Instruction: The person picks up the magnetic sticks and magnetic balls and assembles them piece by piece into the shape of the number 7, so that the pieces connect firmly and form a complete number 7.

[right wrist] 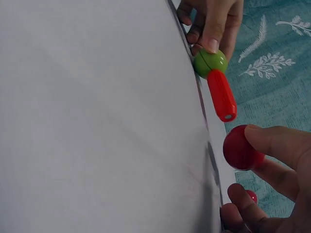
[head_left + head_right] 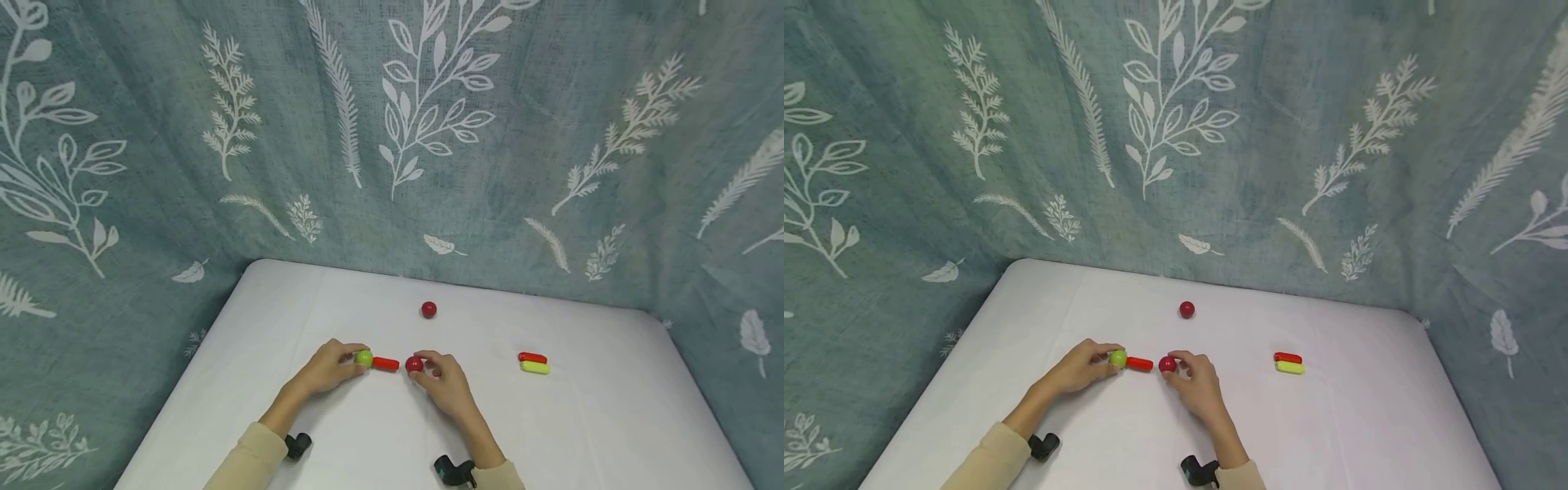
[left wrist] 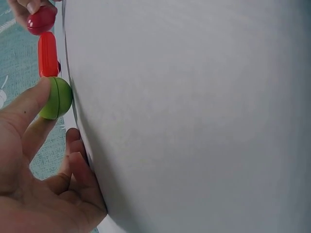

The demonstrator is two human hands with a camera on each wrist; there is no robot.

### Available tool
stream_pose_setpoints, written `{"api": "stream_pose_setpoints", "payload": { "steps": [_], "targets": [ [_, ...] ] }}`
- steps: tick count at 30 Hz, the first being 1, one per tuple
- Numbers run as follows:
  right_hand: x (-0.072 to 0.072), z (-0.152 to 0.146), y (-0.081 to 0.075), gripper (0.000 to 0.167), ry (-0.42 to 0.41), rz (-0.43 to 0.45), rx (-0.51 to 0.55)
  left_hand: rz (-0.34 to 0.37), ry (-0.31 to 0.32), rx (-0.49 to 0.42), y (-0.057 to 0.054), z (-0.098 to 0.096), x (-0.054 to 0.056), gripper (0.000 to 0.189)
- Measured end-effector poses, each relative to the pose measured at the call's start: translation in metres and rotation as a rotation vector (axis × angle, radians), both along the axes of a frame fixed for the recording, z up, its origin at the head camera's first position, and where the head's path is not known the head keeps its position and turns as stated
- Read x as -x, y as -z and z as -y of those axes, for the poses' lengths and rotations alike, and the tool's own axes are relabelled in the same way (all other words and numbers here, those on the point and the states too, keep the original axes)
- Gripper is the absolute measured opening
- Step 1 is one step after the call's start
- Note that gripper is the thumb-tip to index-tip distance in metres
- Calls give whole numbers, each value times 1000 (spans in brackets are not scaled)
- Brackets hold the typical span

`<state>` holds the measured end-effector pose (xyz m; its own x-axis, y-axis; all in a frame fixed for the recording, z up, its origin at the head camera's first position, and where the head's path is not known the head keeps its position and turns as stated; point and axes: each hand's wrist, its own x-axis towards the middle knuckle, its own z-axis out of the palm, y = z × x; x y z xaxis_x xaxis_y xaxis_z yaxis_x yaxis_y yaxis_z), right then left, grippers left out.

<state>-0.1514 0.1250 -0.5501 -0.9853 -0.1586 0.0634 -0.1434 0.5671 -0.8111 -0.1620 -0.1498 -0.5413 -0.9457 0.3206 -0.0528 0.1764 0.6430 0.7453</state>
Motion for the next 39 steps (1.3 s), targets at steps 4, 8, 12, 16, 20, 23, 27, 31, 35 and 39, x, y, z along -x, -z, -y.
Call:
{"api": "stream_pose_setpoints", "payload": {
  "steps": [4,8,12,16,20,23,27,31,35,39],
  "targets": [
    [-3,4,4,33,-18,-47,-46,-11,5,9,1,-1,0,40],
    [-5,6,4,34,-11,-75,-82,-18,0,8,1,-2,0,39],
    [-4,8,4,34,-2,-83,-108,-12,-4,5,1,-2,0,39],
    [-3,10,4,34,-11,-96,-123,-9,-17,15,1,-3,0,39],
    [-3,12,3,34,-16,-92,-124,-1,-31,19,-1,-3,-1,39],
    [-4,11,3,35,-11,-83,-130,3,-30,16,-2,-4,-2,39],
    [-5,10,3,35,-10,-79,-130,1,-28,19,-1,-5,-2,39],
    [-5,10,3,35,-3,-79,-124,-2,-26,23,1,-5,-1,40],
    [-5,9,4,35,-16,-70,-121,6,-34,16,1,-4,-2,40],
    [-6,5,0,36,-27,-51,-76,2,-34,6,0,-4,-2,39]
  ]
}}
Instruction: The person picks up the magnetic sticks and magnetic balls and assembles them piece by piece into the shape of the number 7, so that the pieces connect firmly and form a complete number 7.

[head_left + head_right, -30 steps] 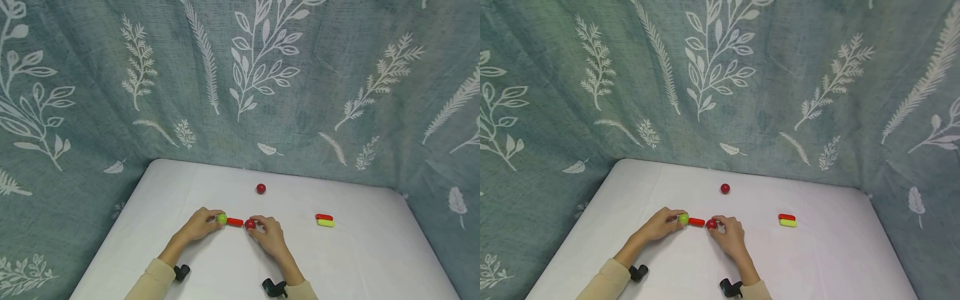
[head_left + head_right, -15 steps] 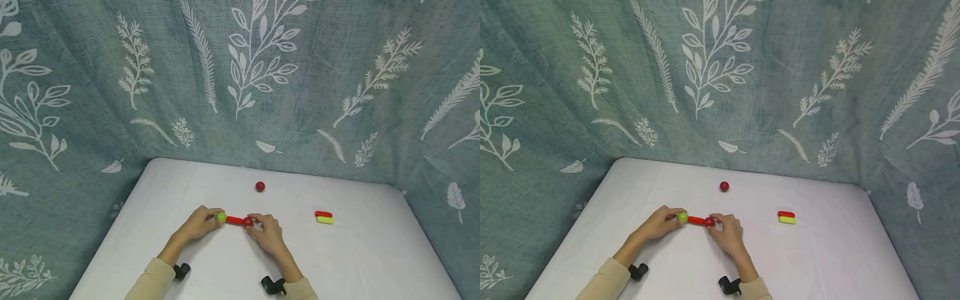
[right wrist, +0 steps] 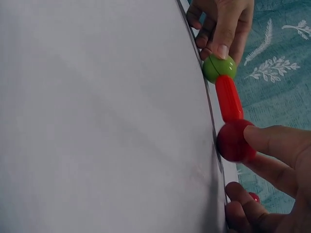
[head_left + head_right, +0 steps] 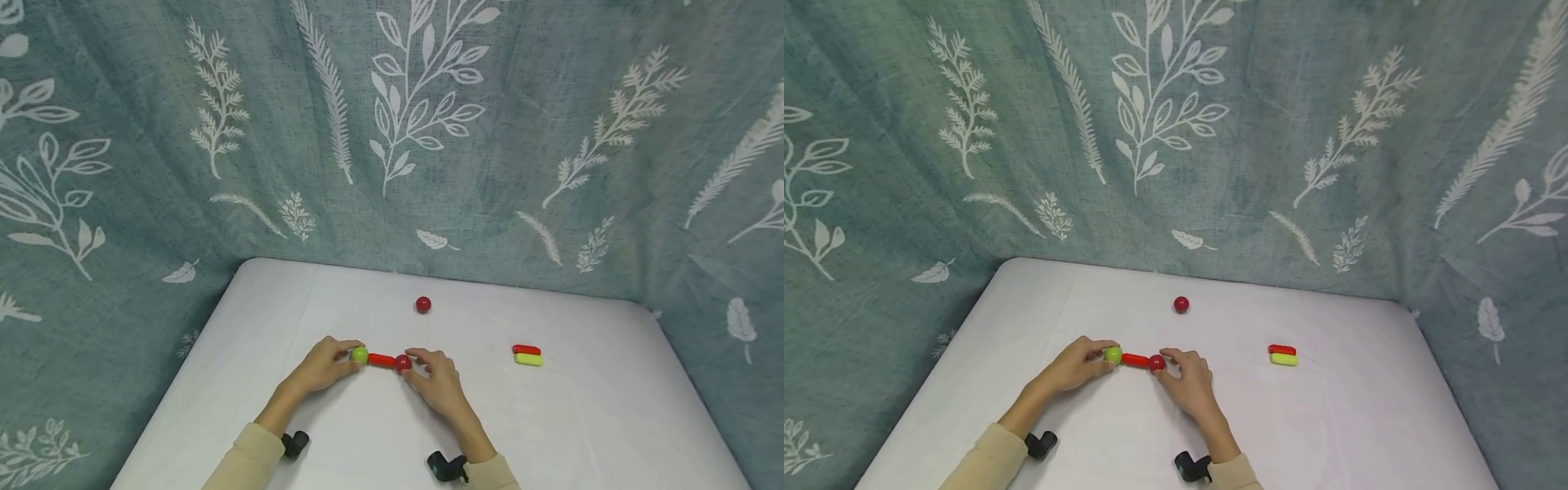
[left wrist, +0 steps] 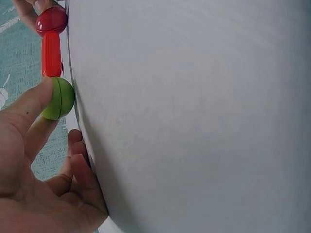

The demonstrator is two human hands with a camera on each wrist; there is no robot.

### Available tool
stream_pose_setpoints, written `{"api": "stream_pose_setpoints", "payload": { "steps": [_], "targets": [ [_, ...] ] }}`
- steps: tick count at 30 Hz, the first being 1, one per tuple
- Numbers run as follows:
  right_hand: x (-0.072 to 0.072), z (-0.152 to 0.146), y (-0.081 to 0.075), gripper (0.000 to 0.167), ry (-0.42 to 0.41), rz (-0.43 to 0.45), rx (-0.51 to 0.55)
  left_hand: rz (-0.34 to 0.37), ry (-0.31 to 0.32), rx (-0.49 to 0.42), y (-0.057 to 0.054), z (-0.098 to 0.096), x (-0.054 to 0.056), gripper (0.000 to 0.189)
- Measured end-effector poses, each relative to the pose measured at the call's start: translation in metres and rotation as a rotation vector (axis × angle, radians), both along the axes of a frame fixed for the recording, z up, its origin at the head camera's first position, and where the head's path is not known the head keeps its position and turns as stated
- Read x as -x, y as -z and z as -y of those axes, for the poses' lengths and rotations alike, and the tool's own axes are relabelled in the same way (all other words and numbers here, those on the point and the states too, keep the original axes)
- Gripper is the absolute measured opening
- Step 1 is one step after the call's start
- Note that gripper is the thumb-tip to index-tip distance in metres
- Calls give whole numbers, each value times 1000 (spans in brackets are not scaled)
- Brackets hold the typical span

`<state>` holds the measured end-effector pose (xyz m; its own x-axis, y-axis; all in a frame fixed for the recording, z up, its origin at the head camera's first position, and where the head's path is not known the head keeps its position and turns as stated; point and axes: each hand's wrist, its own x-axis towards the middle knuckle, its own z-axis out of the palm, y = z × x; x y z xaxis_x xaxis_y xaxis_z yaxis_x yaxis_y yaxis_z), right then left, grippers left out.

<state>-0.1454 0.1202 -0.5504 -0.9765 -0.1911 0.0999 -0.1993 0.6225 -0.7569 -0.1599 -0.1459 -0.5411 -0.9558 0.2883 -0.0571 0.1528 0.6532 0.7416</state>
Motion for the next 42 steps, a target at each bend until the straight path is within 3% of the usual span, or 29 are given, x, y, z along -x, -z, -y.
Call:
{"api": "stream_pose_setpoints", "payload": {
  "steps": [8,17,26,34,42],
  "targets": [
    [-4,-27,-12,35,87,35,70,-7,8,-24,1,0,-1,38],
    [-7,-80,-24,31,168,-18,62,-21,9,-8,-1,1,-2,38],
    [-7,-123,-27,30,241,-64,4,-10,-9,8,-1,3,-1,39],
    [-2,-162,-20,23,267,-195,-42,4,3,-1,0,2,-1,38],
    [3,-186,-15,27,331,-163,-167,10,4,3,0,0,0,39]
  ]
}}
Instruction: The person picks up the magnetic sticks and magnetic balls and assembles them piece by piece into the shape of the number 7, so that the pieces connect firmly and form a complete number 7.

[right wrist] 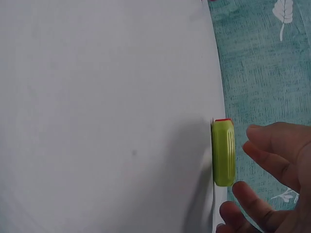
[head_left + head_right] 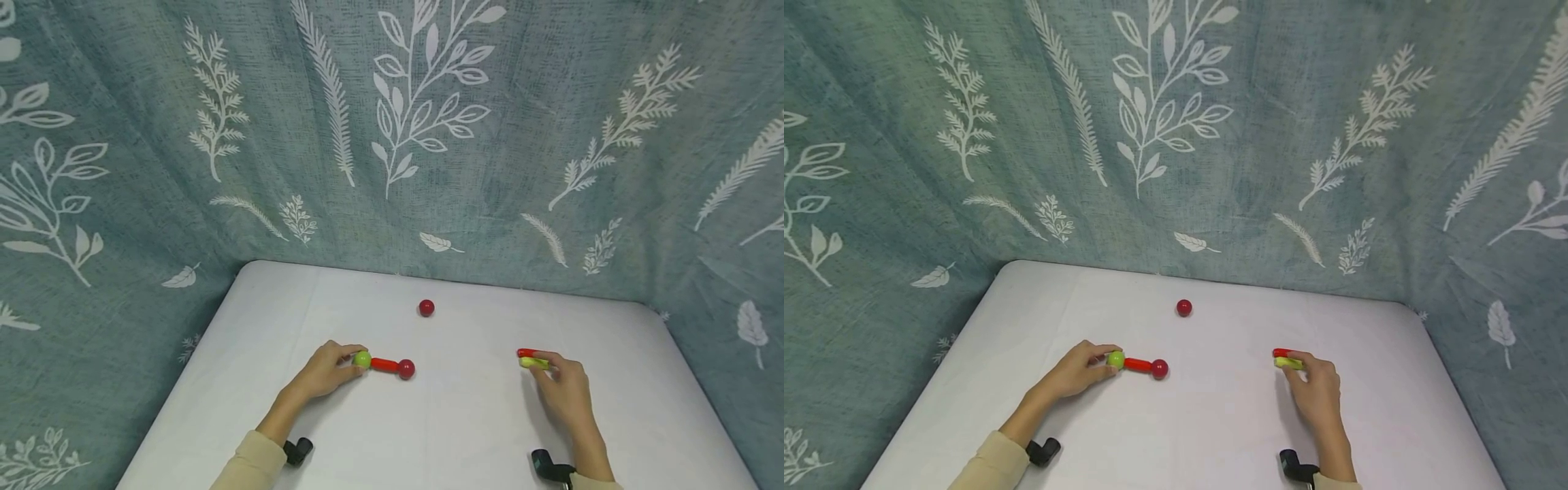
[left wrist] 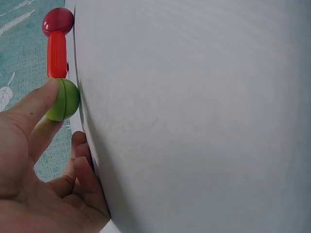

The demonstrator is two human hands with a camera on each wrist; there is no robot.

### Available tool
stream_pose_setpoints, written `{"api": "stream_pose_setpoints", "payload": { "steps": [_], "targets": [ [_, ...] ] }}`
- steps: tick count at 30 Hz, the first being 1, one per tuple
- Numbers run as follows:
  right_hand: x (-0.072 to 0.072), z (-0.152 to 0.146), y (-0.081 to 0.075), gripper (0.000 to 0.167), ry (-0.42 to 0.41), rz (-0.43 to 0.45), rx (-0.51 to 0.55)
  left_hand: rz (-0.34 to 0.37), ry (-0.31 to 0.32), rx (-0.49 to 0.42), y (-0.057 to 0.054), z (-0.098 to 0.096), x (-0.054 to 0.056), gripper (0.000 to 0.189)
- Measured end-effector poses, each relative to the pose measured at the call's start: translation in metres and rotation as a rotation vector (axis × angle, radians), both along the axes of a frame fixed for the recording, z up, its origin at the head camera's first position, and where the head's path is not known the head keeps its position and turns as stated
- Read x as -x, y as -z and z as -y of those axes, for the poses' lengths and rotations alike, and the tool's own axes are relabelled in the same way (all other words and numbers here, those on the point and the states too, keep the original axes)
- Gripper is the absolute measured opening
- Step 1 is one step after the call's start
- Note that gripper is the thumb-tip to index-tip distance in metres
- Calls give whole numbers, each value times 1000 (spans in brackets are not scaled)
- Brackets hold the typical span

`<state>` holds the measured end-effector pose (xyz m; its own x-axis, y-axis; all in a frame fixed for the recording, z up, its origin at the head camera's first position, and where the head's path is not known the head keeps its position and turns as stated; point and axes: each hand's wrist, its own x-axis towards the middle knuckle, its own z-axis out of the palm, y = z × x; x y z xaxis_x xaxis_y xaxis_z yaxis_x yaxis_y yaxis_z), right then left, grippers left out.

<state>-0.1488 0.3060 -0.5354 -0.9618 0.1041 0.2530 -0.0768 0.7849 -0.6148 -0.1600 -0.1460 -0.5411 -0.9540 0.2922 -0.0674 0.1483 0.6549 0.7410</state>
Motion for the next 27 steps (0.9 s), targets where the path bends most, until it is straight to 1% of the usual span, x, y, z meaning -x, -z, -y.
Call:
{"api": "stream_pose_setpoints", "payload": {
  "steps": [3,5,10,15,19,27],
  "targets": [
    [1,-4,1,26,3,3,-23,4,-8,2,0,0,0,39],
    [1,-6,1,27,3,21,-32,4,-8,1,0,0,0,39],
    [-1,-7,1,33,28,133,-30,3,-12,2,1,0,0,39],
    [-1,-8,3,31,57,208,-46,4,-10,2,0,0,0,40],
    [0,-10,5,30,58,230,-77,2,-7,3,0,1,0,40],
    [1,-10,7,30,48,217,-105,-2,-7,5,2,1,1,39]
  ]
}}
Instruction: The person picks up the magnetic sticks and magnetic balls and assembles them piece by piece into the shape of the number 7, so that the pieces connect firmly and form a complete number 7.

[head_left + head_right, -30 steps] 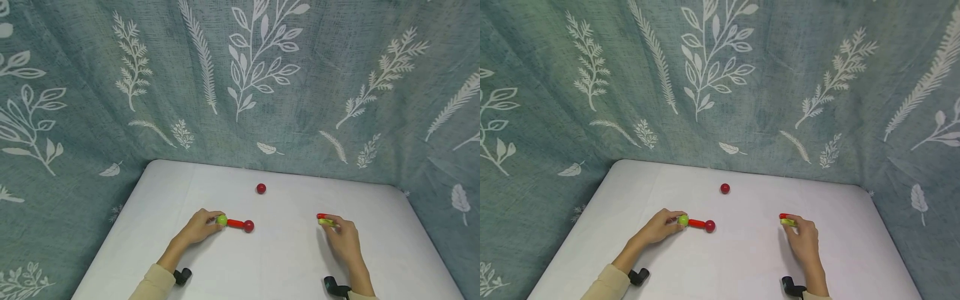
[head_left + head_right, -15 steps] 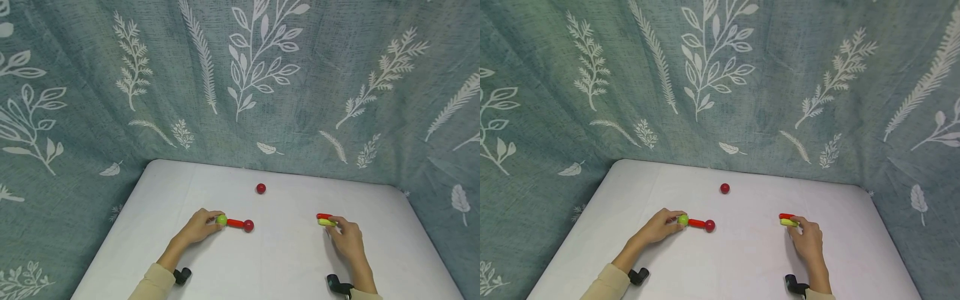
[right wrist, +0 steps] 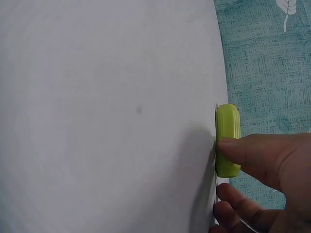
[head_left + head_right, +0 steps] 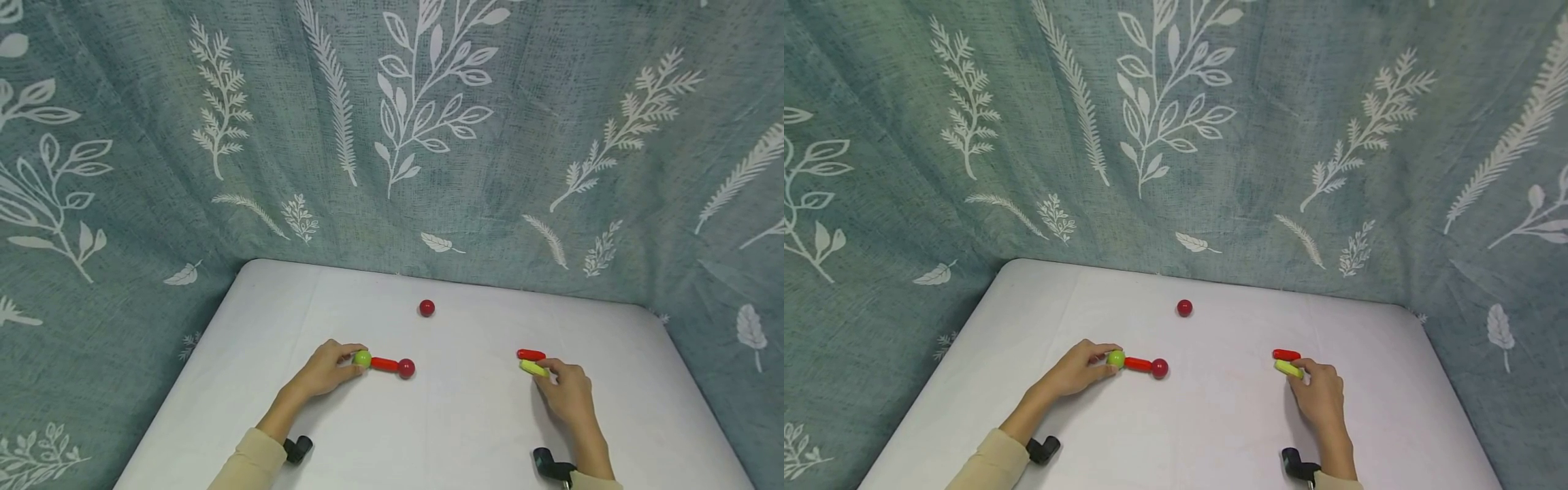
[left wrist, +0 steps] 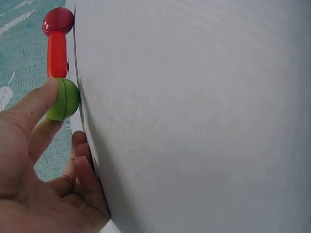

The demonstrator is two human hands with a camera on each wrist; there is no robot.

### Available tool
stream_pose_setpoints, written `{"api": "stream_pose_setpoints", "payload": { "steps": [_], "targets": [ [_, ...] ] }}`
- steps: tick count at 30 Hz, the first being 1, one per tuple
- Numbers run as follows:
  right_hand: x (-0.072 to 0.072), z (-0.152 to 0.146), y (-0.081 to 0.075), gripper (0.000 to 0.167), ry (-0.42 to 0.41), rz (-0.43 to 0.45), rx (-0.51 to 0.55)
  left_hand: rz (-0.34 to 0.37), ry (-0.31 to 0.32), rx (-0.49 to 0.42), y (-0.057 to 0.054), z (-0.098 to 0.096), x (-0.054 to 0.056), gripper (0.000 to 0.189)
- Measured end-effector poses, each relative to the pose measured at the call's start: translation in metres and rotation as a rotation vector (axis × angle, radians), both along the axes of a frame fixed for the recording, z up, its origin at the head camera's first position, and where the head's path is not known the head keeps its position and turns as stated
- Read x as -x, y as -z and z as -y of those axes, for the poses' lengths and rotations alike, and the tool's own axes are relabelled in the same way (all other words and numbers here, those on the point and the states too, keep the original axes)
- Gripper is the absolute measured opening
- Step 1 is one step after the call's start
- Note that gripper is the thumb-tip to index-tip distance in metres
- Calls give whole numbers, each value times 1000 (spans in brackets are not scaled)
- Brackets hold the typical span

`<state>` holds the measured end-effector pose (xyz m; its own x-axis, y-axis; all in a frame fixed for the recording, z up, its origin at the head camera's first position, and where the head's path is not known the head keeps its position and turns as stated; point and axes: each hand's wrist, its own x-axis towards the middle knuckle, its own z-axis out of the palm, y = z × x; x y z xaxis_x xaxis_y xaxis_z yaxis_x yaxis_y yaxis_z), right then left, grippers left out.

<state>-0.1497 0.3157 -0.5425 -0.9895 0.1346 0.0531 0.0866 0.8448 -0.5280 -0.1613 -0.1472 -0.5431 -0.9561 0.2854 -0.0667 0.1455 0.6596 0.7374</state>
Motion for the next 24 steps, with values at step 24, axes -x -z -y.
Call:
{"api": "stream_pose_setpoints", "payload": {
  "steps": [24],
  "targets": [
    [-17,52,-22,25,-185,-101,158,4,-12,0,-2,-1,-1,39]
  ]
}}
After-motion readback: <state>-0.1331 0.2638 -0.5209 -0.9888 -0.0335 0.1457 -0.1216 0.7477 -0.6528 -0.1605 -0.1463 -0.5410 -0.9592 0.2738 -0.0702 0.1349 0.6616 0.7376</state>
